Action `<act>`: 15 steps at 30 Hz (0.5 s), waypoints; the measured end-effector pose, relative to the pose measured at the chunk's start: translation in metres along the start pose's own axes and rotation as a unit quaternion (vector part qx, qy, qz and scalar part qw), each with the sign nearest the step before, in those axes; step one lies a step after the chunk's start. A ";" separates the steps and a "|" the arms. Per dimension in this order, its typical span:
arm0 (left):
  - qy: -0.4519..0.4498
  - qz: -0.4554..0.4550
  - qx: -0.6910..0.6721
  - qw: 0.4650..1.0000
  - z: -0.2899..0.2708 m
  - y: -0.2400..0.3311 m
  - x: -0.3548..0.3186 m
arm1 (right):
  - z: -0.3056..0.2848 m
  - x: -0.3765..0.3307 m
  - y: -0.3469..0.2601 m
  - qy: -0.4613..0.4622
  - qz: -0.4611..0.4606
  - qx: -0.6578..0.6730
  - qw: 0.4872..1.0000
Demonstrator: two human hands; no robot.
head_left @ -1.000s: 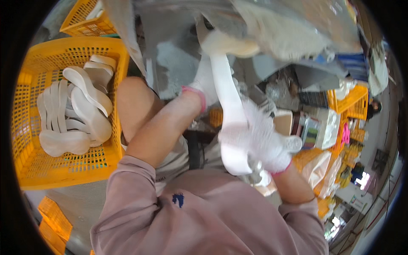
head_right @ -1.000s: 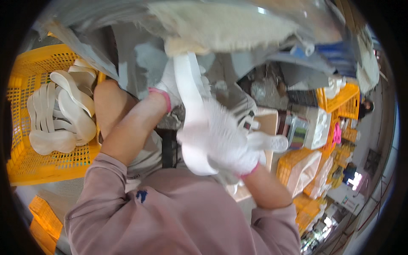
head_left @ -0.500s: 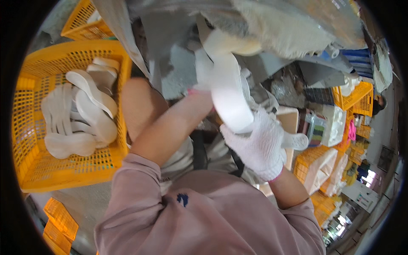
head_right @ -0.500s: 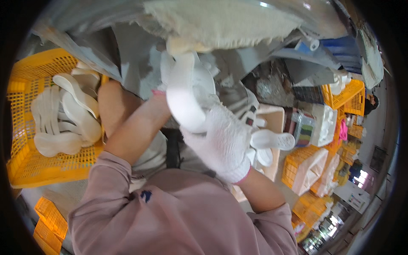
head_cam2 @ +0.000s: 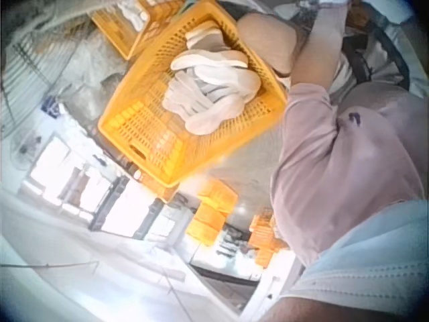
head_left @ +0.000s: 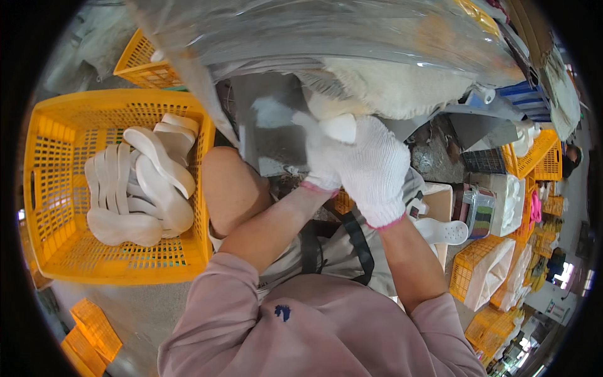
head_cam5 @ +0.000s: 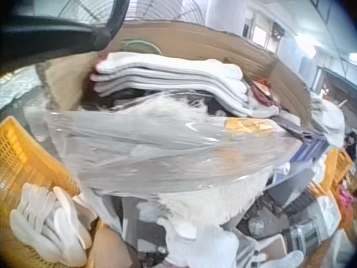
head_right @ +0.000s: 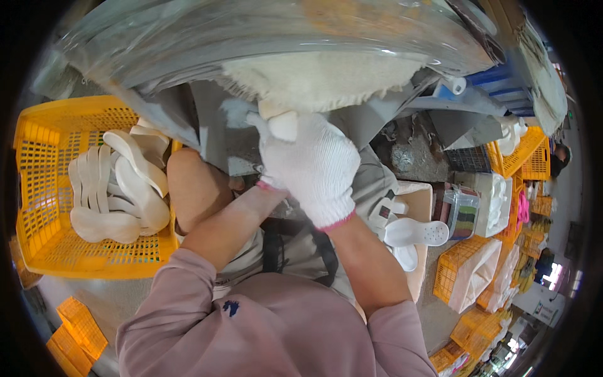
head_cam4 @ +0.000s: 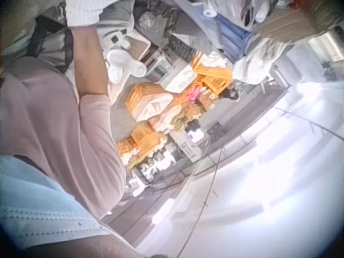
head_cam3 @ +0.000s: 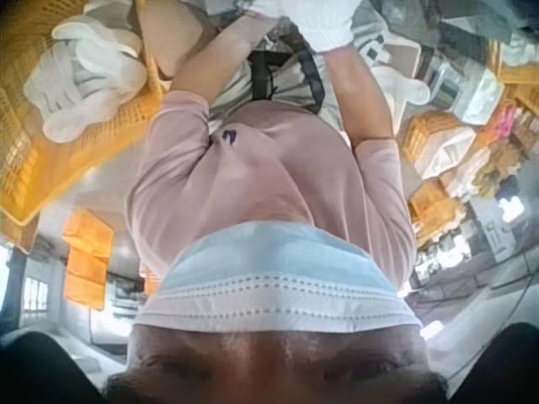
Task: The person repeatedly picks up white slipper-like items from a pile, wipes or rubs them with gloved hands, and places them into a yellow basket. The person continues this cycle throughout the clip.
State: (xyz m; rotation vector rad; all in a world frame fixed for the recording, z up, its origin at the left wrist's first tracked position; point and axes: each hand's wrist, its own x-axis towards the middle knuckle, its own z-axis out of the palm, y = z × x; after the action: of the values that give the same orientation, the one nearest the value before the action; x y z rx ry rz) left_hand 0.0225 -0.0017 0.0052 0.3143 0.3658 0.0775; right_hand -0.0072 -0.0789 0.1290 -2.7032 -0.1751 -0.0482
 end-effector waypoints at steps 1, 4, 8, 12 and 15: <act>0.014 0.034 0.024 0.999 0.003 -0.004 -0.006 | -0.003 0.006 -0.004 -0.035 -0.024 0.011 0.999; 0.048 -0.109 -0.081 0.990 0.004 -0.004 -0.010 | -0.016 0.001 -0.009 -0.108 -0.068 0.062 0.990; 0.024 -0.235 -0.038 0.971 -0.008 -0.002 -0.014 | -0.042 -0.064 0.002 -0.116 -0.109 -0.035 0.987; 0.050 -0.205 -0.013 0.977 -0.001 0.004 0.001 | -0.041 -0.039 -0.020 -0.117 -0.043 -0.067 0.990; 0.046 -0.166 -0.014 0.985 0.012 0.008 0.004 | -0.046 -0.006 -0.032 -0.171 -0.080 -0.034 0.981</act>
State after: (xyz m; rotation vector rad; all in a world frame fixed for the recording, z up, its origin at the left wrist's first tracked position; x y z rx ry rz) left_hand 0.0299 0.0032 0.0168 0.2193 0.5045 -0.2303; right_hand -0.0173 -0.0701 0.1841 -2.7404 -0.5013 0.3719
